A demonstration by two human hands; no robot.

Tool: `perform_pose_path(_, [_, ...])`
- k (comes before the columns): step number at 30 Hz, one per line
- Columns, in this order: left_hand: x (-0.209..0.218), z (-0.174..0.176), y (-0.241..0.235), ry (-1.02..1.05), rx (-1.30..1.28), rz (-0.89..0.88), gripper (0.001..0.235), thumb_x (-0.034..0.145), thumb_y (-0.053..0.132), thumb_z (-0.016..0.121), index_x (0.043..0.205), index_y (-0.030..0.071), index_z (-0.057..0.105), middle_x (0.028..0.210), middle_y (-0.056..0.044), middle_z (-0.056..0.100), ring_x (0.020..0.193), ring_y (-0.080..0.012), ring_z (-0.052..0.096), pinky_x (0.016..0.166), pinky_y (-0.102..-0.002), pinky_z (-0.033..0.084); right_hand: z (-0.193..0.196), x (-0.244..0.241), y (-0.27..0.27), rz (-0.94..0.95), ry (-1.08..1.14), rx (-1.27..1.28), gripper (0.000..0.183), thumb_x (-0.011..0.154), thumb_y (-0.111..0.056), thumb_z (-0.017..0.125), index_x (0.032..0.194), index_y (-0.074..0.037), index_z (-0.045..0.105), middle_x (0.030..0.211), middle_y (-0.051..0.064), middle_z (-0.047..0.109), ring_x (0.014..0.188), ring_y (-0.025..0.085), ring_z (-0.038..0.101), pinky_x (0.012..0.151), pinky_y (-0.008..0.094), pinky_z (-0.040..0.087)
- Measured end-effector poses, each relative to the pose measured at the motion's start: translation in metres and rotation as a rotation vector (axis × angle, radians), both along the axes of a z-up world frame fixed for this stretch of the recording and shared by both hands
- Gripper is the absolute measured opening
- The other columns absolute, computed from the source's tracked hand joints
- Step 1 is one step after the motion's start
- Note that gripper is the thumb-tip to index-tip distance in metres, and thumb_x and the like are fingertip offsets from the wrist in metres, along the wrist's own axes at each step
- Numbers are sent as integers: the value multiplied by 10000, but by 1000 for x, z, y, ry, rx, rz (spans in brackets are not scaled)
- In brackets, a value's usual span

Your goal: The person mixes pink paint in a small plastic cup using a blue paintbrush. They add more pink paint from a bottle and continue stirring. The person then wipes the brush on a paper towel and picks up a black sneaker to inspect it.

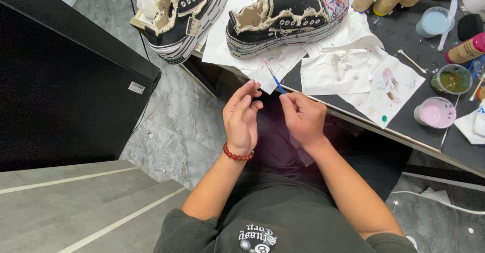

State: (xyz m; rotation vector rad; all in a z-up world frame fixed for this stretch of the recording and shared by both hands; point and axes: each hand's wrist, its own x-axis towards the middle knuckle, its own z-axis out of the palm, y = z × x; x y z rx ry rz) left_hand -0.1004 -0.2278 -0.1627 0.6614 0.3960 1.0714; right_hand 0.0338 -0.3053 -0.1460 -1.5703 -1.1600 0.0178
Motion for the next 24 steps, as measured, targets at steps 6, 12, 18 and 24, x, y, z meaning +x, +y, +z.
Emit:
perform_pose_path(6, [-1,-7,-3,-65,-24,-69,328,1025,94,563,1294,-73,647,1265,-162,680,1119,-217,606,911,-359,494,-5,11,-40,-39,101,-17,83,973,-60,740,932,11,727,658,47,653,566,81,593,551,237,443])
perform_pose_path(12, [16,-1,-6,-61,8,-136,309,1022,85,608,1276,-80,669,1212,-173,706,1055,-225,628,892,-367,503,-7,28,-99,-109,106,-41,79,943,-53,740,913,20,729,620,35,647,522,53,590,523,210,428])
perform_pose_path(18, [56,36,-13,784,1171,184,286,955,105,727,1231,35,697,1168,-108,706,1079,-253,663,962,-352,529,-10,47,-178,-326,229,-36,60,964,-13,710,958,43,730,627,22,632,532,48,548,514,197,393])
perform_pose_path(24, [93,58,-2,978,1740,197,244,847,168,788,1060,60,741,993,-48,695,910,-249,636,776,-388,412,-18,43,-217,-393,270,-32,60,957,1,697,977,52,722,653,16,643,549,43,558,520,197,410])
